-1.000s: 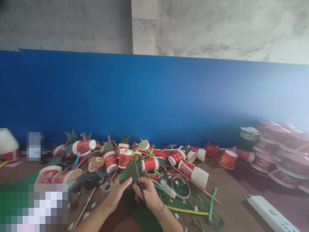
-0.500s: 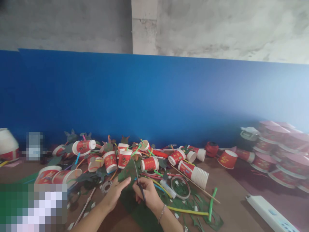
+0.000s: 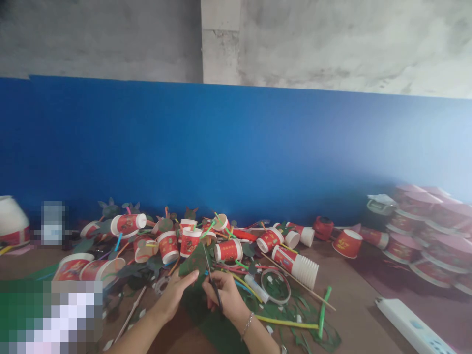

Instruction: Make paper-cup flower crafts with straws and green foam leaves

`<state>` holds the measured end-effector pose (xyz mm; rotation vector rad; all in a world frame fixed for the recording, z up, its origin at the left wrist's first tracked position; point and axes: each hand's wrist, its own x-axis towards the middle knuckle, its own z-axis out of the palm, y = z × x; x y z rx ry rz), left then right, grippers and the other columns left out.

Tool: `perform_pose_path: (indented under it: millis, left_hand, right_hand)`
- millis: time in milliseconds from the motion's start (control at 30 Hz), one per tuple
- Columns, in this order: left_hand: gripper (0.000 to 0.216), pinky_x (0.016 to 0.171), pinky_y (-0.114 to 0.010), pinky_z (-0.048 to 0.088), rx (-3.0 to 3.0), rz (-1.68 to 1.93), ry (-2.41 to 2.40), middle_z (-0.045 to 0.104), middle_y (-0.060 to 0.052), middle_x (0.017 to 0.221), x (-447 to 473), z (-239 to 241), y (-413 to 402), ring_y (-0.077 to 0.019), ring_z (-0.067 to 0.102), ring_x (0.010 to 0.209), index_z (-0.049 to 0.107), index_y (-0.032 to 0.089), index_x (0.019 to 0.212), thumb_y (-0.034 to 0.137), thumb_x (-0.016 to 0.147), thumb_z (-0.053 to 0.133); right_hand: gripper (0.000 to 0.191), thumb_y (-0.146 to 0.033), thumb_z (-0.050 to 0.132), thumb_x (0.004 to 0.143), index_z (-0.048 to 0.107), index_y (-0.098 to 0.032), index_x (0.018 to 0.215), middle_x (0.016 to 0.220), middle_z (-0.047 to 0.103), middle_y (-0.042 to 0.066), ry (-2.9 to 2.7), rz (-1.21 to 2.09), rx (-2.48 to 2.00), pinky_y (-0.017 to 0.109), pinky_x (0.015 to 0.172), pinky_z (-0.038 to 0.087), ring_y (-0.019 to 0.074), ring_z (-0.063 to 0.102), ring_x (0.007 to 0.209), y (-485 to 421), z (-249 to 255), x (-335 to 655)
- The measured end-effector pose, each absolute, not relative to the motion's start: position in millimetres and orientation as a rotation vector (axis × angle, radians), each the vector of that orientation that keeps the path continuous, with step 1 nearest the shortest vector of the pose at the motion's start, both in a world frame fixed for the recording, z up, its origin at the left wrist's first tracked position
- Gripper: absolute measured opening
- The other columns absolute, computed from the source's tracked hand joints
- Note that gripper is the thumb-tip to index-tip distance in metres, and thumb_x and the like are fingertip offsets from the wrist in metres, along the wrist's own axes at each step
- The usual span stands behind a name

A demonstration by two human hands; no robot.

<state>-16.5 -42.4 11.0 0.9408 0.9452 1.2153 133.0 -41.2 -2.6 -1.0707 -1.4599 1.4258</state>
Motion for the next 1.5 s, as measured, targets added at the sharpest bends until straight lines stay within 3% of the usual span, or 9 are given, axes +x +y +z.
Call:
perform_pose_path:
  millis: [233, 433, 733, 1500]
  left_hand:
    - [0.043, 0.059, -0.026, 0.035, 1.062, 1.288, 1.152, 0.049, 0.003, 0.052, -15, -1, -37, -0.0131, 0.045, 0.057, 0.051, 0.017, 0.052, 0.055, 0.065, 0.067]
    - [0.052, 0.061, -0.028, 0.034, 1.167, 1.298, 1.335, 0.047, 0.002, 0.051, -15, -7, -34, -0.0163, 0.047, 0.06, 0.049, 0.019, 0.049, 0.067, 0.065, 0.059]
    - [0.048, 0.062, -0.028, 0.036, 1.203, 1.225, 1.293, 0.053, 0.001, 0.054, -16, -2, -36, -0.0172, 0.048, 0.061, 0.061, 0.016, 0.055, 0.063, 0.065, 0.061]
    - [0.051, 0.063, -0.027, 0.036, 1.249, 1.286, 1.298, 0.049, 0.002, 0.053, -21, -5, -32, -0.0165, 0.047, 0.061, 0.053, 0.018, 0.051, 0.067, 0.066, 0.058]
  right_hand:
    - [0.041, -0.054, 0.068, 0.067, 0.053, -0.016, 0.067, 0.039, 0.048, -0.006, -1.447, 1.412, -1.072, 0.018, 0.034, 0.034, 0.0067, 0.04, 0.032, -39, -3, 133]
    - [0.041, -0.054, 0.068, 0.067, 0.054, -0.016, 0.067, 0.038, 0.048, -0.006, -1.448, 1.412, -1.083, 0.017, 0.034, 0.034, 0.0061, 0.039, 0.031, -38, -6, 133]
    - [0.044, -0.055, 0.068, 0.064, 0.054, -0.016, 0.077, 0.043, 0.052, -0.005, -1.371, 1.434, -1.078, 0.019, 0.038, 0.035, 0.0089, 0.046, 0.036, -41, -1, 132]
    - [0.042, -0.054, 0.069, 0.065, 0.053, -0.016, 0.071, 0.038, 0.049, -0.007, -1.411, 1.439, -1.132, 0.018, 0.034, 0.033, 0.0064, 0.039, 0.031, -39, -3, 133]
